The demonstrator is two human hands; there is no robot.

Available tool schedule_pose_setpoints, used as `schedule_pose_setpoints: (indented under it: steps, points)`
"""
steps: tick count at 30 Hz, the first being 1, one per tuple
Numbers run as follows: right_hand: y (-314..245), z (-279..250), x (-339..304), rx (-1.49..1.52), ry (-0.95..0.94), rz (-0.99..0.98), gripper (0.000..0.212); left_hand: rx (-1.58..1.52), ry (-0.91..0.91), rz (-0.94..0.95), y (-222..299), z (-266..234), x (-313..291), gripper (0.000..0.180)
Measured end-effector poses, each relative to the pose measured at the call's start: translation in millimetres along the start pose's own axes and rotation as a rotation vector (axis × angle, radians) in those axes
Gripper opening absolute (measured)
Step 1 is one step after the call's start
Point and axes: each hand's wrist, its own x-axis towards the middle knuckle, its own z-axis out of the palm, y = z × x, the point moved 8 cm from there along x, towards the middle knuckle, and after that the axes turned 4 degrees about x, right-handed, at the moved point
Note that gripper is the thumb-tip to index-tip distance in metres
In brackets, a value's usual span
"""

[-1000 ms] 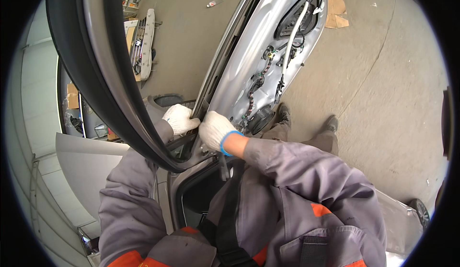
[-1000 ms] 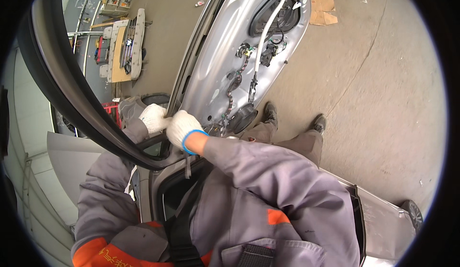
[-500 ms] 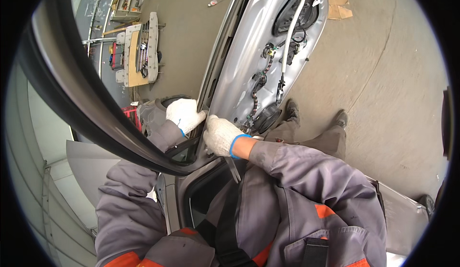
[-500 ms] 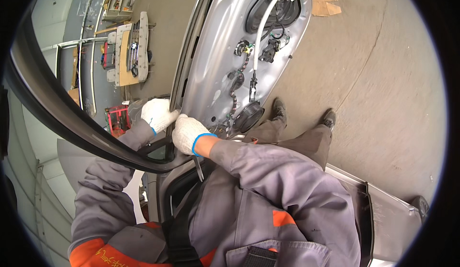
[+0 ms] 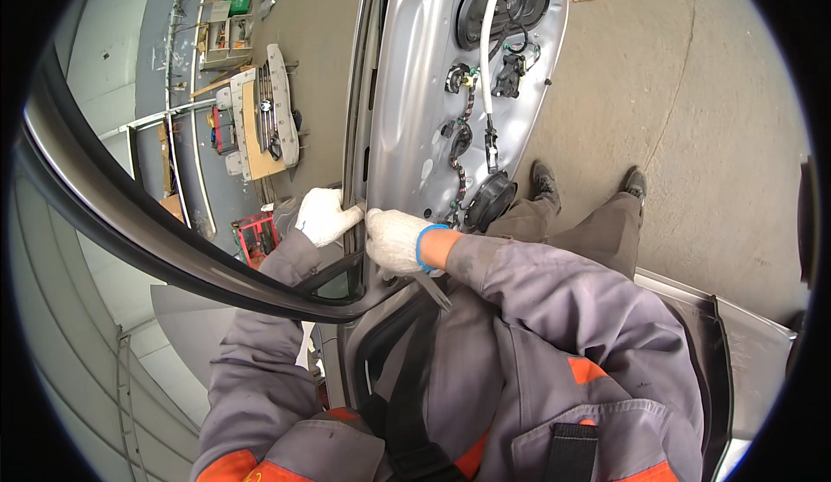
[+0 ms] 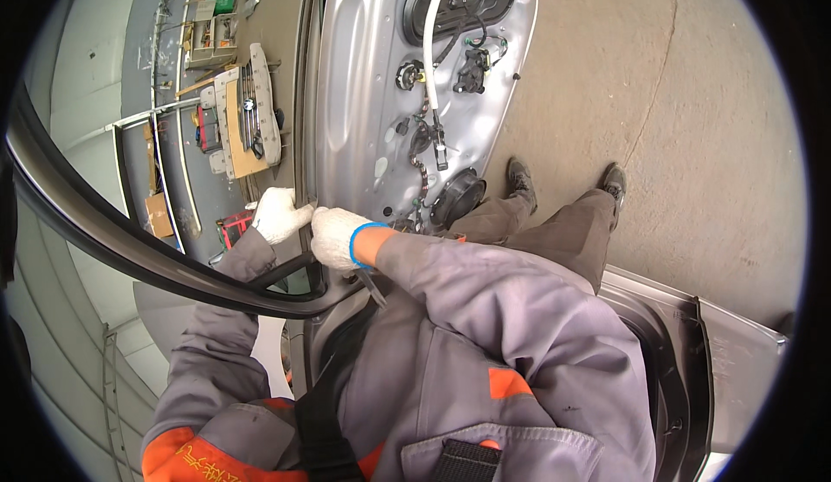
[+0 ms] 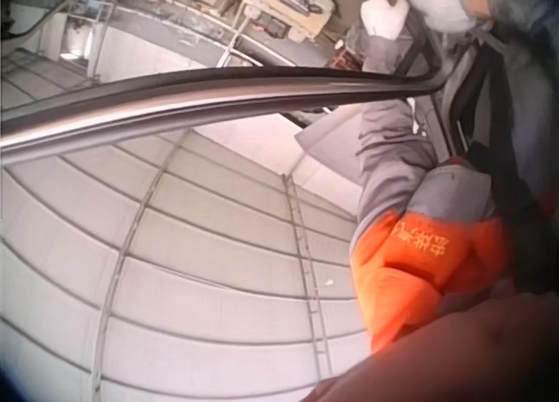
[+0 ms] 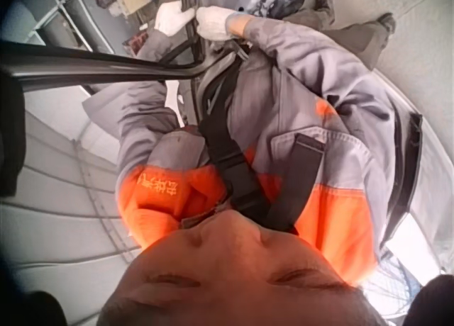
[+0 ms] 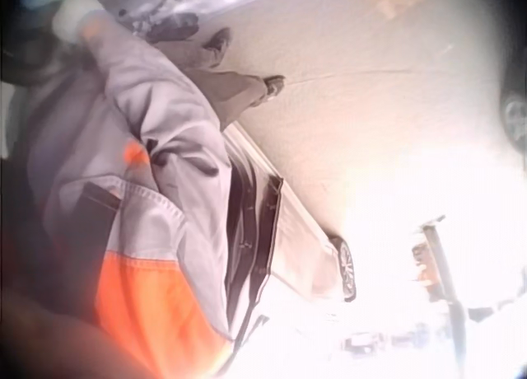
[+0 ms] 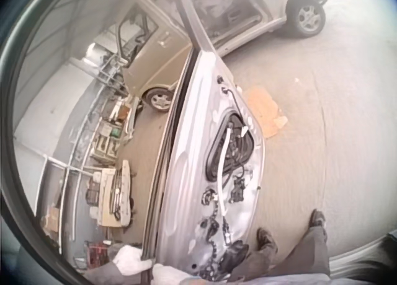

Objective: The person installs a rubber weather seal onto the perimeter of a car door using a small metal pry tool. They carefully press the seal into place along the door frame, working around the edges and corners, then close the door to check the fit.

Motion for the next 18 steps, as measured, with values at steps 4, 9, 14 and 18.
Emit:
schedule_pose_setpoints:
  steps: [4, 9, 14, 18]
  points:
    - [-36, 18, -6, -0.716, -0.126, -0.467, 0.022, -0.071, -0.012, -0.005, 2, -5, 2, 0.043]
    - [-38, 39, 18, -0.643, 0.008, -0.118, 0.023, -0.068, 0.063, 0.046, -17, 10, -6, 0.046]
    - [-52, 22, 17, -0.737, 0.012, -0.098, 0.019, 0.000, 0.060, 0.089, -19, 10, -7, 0.042]
    - [-40, 3, 27, -0.655, 0.003, -0.050, 0.025, 0.081, 0.010, 0.085, -22, 9, 10, 0.044]
